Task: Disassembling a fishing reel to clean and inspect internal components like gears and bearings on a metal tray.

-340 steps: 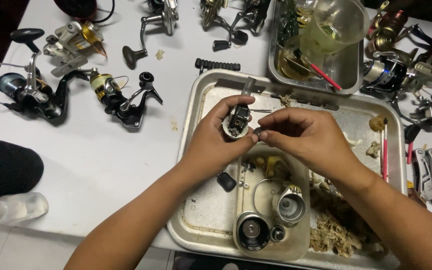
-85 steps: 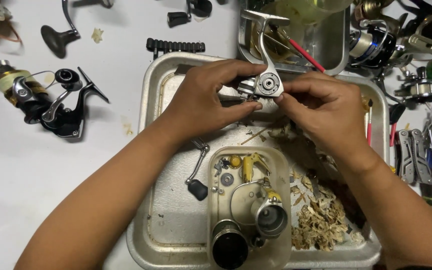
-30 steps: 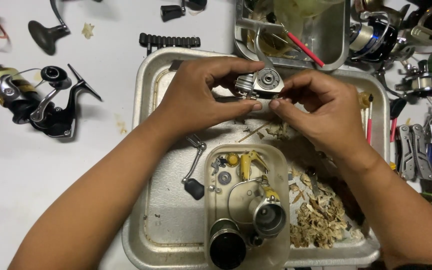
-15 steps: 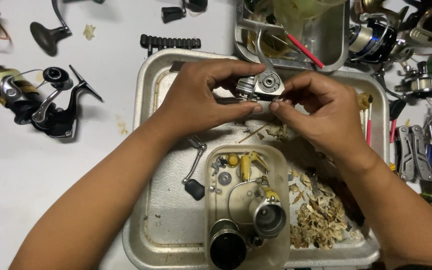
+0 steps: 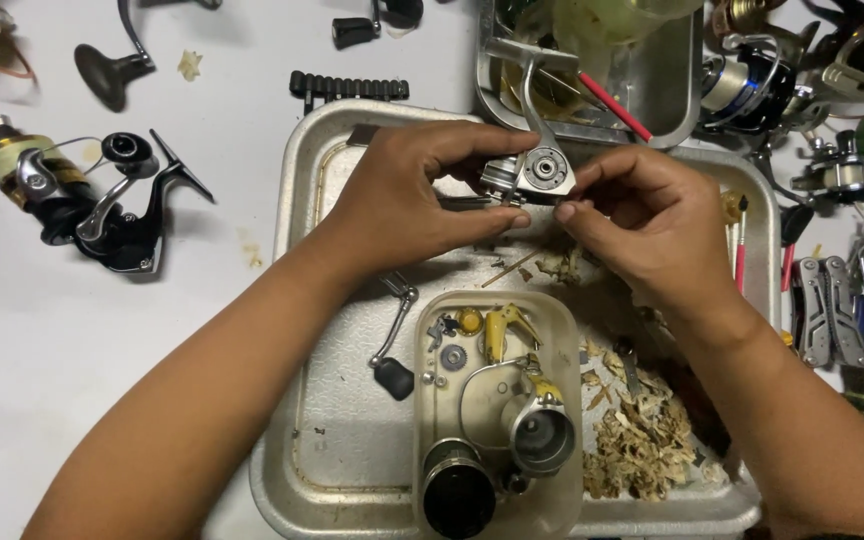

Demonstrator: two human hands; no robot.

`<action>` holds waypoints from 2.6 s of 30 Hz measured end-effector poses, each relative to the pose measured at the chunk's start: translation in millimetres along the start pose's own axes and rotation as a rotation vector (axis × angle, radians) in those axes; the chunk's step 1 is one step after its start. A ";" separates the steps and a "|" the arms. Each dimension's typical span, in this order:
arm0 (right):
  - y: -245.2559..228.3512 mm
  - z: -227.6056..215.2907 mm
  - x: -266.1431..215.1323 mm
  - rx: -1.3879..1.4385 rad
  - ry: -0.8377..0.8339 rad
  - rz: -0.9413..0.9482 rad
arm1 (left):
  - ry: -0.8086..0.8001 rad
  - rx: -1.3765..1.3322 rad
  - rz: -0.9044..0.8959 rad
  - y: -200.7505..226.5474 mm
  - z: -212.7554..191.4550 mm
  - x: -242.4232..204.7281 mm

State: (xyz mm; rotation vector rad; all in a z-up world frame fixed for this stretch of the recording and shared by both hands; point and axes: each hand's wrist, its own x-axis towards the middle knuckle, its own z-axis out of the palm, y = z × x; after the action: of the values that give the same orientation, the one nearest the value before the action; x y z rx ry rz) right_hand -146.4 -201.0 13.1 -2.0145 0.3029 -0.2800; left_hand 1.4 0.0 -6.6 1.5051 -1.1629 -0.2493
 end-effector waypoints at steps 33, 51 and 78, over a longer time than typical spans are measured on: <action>-51.8 42.9 -17.9 -0.754 -0.610 -0.792 | 0.200 -0.072 -0.034 -12.8 4.9 0.1; -72.6 37.0 -18.2 -0.733 -0.829 -0.721 | 0.187 -0.066 -0.069 -1.7 0.9 0.7; -8.7 -10.1 2.9 -0.221 0.124 -0.347 | 0.162 -0.381 -0.086 -2.8 -0.6 0.4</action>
State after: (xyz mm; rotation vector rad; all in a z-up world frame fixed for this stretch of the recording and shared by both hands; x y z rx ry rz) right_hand -146.2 -206.6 25.6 -2.2694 0.0589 -0.6130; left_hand 3.4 -0.4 -8.6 1.2154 -0.8661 -0.3781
